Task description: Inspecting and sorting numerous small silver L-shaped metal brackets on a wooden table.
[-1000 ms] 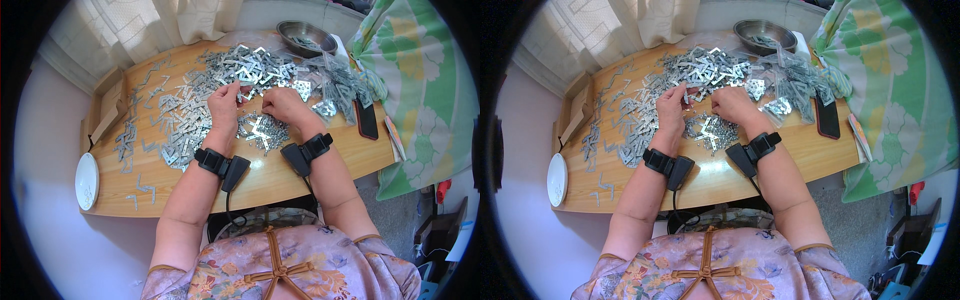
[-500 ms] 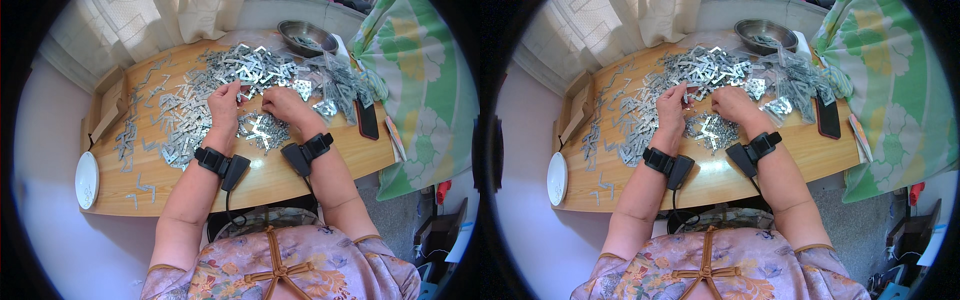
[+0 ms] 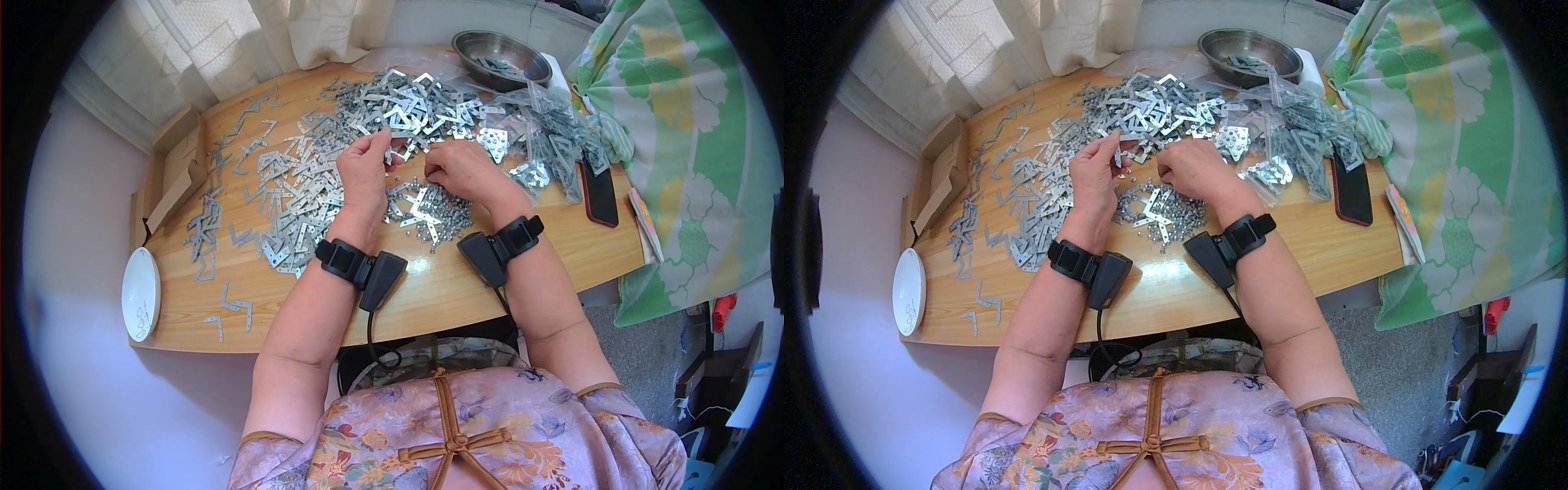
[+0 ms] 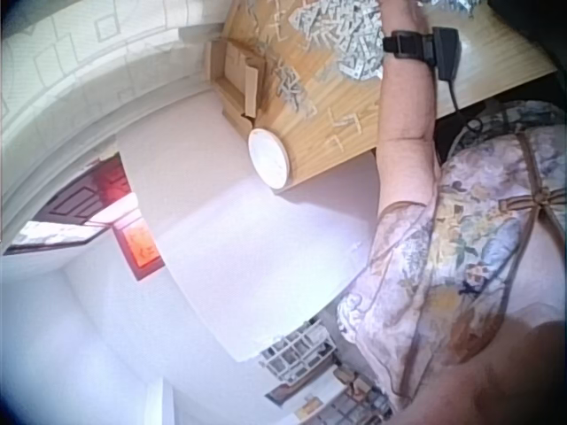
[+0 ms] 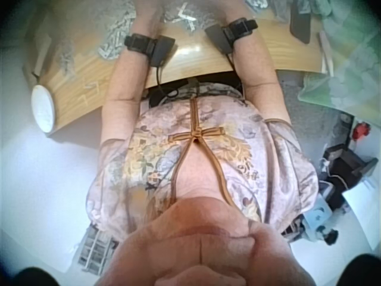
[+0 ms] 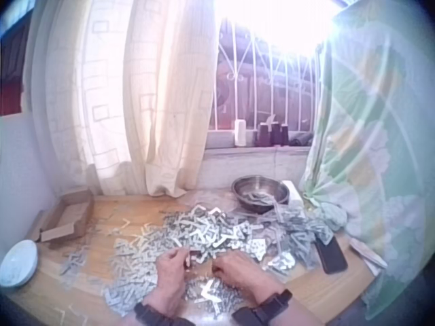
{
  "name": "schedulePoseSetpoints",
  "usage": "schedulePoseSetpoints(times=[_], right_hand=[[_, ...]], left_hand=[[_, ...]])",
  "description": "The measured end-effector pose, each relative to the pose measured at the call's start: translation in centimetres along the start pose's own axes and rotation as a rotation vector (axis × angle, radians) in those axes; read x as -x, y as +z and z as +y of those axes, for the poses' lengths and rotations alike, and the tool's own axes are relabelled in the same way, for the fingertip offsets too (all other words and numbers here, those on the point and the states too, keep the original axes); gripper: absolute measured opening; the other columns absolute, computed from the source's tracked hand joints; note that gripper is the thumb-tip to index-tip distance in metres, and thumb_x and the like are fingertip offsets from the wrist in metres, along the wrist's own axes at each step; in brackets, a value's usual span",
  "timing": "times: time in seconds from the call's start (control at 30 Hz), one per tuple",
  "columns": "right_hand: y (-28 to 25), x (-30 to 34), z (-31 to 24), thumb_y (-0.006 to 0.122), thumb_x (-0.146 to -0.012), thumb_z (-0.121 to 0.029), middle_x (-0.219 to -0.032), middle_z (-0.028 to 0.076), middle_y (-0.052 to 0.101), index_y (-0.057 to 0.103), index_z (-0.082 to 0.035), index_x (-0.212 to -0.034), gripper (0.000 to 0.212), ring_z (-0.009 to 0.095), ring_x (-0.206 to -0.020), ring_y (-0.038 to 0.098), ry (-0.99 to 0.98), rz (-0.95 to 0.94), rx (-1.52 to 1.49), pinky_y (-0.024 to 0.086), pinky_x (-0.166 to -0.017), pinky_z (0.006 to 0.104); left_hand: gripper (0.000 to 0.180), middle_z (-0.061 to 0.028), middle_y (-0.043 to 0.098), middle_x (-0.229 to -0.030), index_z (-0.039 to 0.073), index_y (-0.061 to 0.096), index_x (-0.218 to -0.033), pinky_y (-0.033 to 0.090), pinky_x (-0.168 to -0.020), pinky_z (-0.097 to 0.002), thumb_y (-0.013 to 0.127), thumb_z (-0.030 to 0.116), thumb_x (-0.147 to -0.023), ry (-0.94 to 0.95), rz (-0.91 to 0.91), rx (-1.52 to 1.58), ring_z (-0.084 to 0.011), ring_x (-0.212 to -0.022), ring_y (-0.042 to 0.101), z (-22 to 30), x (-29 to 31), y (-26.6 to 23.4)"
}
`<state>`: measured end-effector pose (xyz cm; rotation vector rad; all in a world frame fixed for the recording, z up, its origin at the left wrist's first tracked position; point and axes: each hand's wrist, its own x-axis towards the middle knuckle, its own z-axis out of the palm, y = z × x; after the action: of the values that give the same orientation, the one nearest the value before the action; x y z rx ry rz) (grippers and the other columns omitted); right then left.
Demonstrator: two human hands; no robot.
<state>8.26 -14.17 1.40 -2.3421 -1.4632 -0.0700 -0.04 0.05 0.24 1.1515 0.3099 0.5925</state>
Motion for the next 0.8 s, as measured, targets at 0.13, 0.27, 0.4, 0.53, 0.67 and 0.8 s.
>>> schedulePoseSetpoints(times=[0.13, 0.27, 0.4, 0.53, 0.67, 0.8], right_hand=[[-0.1, -0.2, -0.5, 0.06, -0.071, -0.013, -0.08, 0.011, 0.062, 0.063, -0.007, -0.076, 0.009, 0.028, -0.078, 0.059, 0.045, -0.001, -0.034, 0.046, -0.07, 0.0381], [0.4, -0.5, 0.0, 0.06, -0.073, -0.011, -0.08, 0.013, 0.062, 0.062, -0.004, -0.078, 0.009, 0.029, -0.077, 0.059, 0.145, 0.235, -0.25, 0.046, -0.068, 0.037], [0.6, -0.9, 0.1, 0.062, -0.073, -0.009, -0.077, 0.012, 0.061, 0.061, -0.003, -0.079, 0.009, 0.029, -0.073, 0.059, 0.091, 0.419, -0.496, 0.046, -0.065, 0.0336], [0.5, -0.9, -0.4, 0.066, -0.071, -0.011, -0.072, 0.01, 0.059, 0.061, -0.003, -0.077, 0.011, 0.025, -0.068, 0.058, 0.027, 0.49, -0.527, 0.045, -0.06, 0.0307], [0.5, -1.0, -0.8, 0.068, -0.067, -0.014, -0.07, 0.007, 0.058, 0.061, -0.006, -0.071, 0.012, 0.022, -0.065, 0.057, -0.12, 0.663, -0.249, 0.046, -0.056, 0.0307], [0.6, -1.2, -1.0, 0.068, -0.065, -0.016, -0.069, 0.004, 0.057, 0.06, -0.008, -0.067, 0.012, 0.021, -0.064, 0.057, -0.198, 0.782, -0.149, 0.046, -0.054, 0.0306]], left_hand=[[0.018, -0.0075, 0.066, -0.078, 0.002, 0.063, -0.084, 0.039, -0.047, -0.0194, 0.062, 0.02, -0.082, -0.002, -0.007, -0.01, -0.0082, -0.054, 0.054, -0.1, -0.1, -0.3], [0.017, -0.0074, 0.065, -0.077, 0.002, 0.063, -0.084, 0.039, -0.047, -0.0192, 0.062, 0.019, -0.081, -0.007, 0.0, -0.001, -0.0084, -0.054, 0.054, -0.1, -0.1, -0.1], [0.016, -0.0068, 0.065, -0.077, 0.002, 0.064, -0.085, 0.039, -0.047, -0.0188, 0.064, 0.017, -0.08, 0.009, -0.006, 0.009, -0.0087, -0.055, 0.054, -0.2, 0.0, -0.1], [0.016, -0.0058, 0.064, -0.075, 0.002, 0.063, -0.086, 0.039, -0.048, -0.0187, 0.065, 0.016, -0.079, 0.005, -0.024, -0.023, -0.0089, -0.055, 0.054, -0.1, 0.2, 0.0], [0.016, -0.0051, 0.064, -0.074, 0.002, 0.064, -0.086, 0.039, -0.049, -0.0189, 0.065, 0.015, -0.079, -0.01, -0.031, -0.027, -0.009, -0.054, 0.055, 0.1, 0.3, 0.2], [0.016, -0.0046, 0.063, -0.074, 0.002, 0.064, -0.086, 0.039, -0.049, -0.019, 0.065, 0.015, -0.079, -0.012, -0.051, -0.031, -0.0094, -0.055, 0.055, 0.2, 0.5, 0.4]])
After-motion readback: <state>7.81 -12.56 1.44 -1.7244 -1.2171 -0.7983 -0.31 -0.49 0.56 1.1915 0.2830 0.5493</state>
